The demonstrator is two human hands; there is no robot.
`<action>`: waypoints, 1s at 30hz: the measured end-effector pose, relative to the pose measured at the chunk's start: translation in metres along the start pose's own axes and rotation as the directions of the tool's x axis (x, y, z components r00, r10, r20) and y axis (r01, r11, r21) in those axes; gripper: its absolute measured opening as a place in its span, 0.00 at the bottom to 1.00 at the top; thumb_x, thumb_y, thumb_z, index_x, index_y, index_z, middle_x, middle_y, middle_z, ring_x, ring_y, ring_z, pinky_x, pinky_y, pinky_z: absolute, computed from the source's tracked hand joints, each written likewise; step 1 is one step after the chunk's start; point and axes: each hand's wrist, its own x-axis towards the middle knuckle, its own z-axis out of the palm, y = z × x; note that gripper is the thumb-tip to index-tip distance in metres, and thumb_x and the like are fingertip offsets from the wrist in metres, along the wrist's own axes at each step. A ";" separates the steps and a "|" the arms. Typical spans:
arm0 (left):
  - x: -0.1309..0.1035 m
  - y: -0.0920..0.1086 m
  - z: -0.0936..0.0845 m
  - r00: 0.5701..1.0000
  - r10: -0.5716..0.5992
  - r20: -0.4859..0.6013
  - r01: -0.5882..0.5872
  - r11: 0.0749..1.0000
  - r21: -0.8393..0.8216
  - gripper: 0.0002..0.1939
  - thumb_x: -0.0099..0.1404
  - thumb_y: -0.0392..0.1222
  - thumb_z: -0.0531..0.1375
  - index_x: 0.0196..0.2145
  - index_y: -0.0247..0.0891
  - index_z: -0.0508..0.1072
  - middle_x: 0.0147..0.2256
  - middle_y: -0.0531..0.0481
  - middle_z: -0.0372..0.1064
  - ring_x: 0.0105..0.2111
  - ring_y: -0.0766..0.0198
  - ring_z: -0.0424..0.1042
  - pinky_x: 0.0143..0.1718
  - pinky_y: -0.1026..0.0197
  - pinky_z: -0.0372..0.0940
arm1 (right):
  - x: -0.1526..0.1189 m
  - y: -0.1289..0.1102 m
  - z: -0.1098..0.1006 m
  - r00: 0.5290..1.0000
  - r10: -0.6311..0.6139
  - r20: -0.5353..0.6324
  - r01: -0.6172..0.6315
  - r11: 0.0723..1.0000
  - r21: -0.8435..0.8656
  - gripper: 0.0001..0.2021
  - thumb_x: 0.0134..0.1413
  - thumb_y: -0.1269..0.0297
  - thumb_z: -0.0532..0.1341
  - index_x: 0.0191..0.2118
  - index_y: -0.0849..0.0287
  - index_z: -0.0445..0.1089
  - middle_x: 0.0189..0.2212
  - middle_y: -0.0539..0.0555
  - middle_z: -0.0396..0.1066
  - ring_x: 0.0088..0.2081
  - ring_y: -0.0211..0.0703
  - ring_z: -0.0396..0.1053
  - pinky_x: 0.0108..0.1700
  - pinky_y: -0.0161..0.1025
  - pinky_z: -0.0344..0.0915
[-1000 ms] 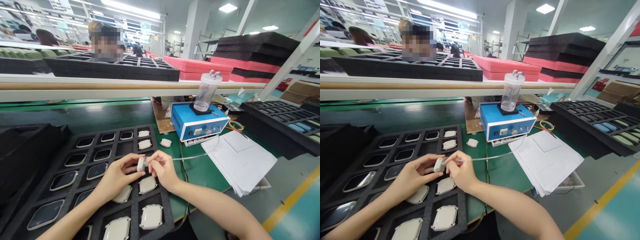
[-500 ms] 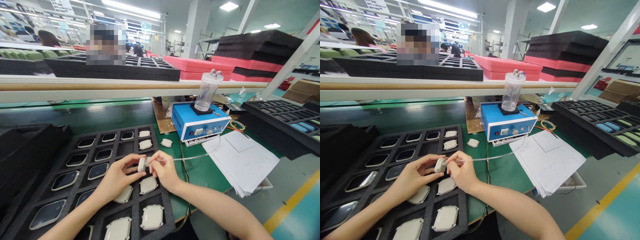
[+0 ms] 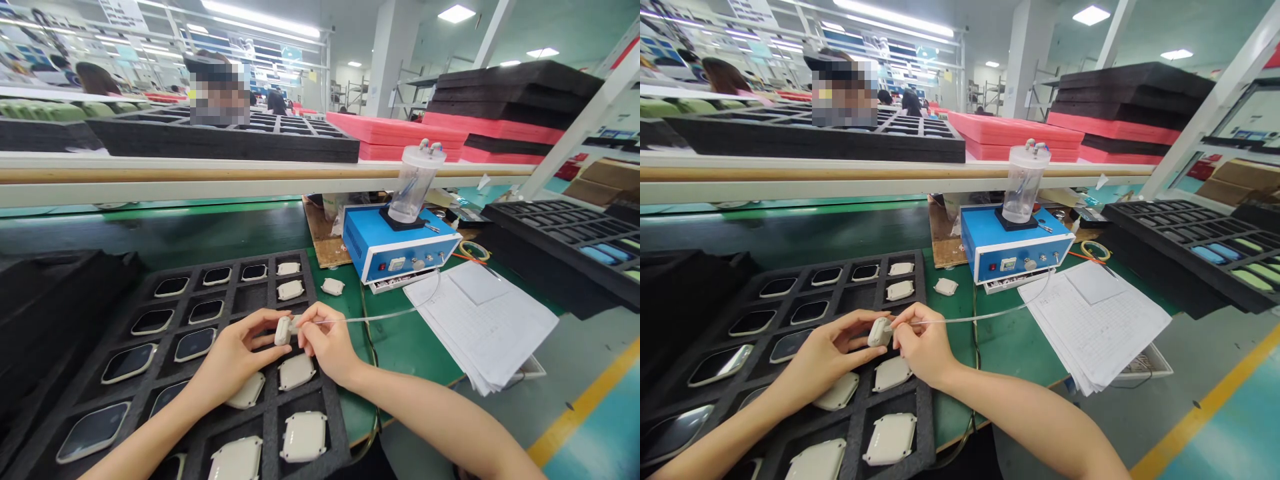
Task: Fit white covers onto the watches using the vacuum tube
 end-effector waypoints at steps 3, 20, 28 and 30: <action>0.000 0.000 0.000 1.000 0.001 -0.002 -0.001 1.000 0.001 0.18 0.50 0.38 0.66 0.40 0.40 0.70 0.46 0.49 0.71 0.46 0.55 0.70 0.51 0.51 0.65 | 0.000 0.000 0.000 1.000 0.000 -0.004 0.000 1.000 0.000 0.03 0.41 0.72 0.53 0.23 0.59 0.62 0.13 0.43 0.61 0.12 0.29 0.53 0.15 0.28 0.51; 0.000 0.002 0.000 1.000 0.006 -0.012 -0.006 1.000 0.005 0.19 0.49 0.40 0.67 0.40 0.39 0.71 0.46 0.48 0.71 0.46 0.53 0.71 0.51 0.49 0.64 | -0.001 -0.003 0.001 1.000 0.019 -0.010 -0.019 1.000 -0.006 0.02 0.40 0.71 0.53 0.23 0.60 0.62 0.12 0.43 0.60 0.13 0.29 0.52 0.15 0.28 0.50; -0.001 0.004 0.001 1.000 0.003 -0.012 -0.002 1.000 0.027 0.20 0.49 0.41 0.66 0.40 0.39 0.70 0.46 0.47 0.71 0.47 0.52 0.70 0.52 0.45 0.63 | 0.000 -0.003 0.001 1.000 0.016 -0.011 -0.016 1.000 0.003 0.02 0.40 0.72 0.54 0.23 0.60 0.62 0.12 0.43 0.60 0.13 0.29 0.52 0.15 0.28 0.51; -0.001 0.004 0.001 1.000 0.000 -0.011 0.001 1.000 0.031 0.20 0.49 0.42 0.66 0.41 0.39 0.70 0.46 0.47 0.71 0.47 0.52 0.70 0.52 0.45 0.62 | 0.000 -0.002 0.001 1.000 0.014 -0.010 -0.014 1.000 0.000 0.02 0.40 0.72 0.54 0.23 0.60 0.62 0.13 0.43 0.60 0.13 0.29 0.52 0.15 0.28 0.51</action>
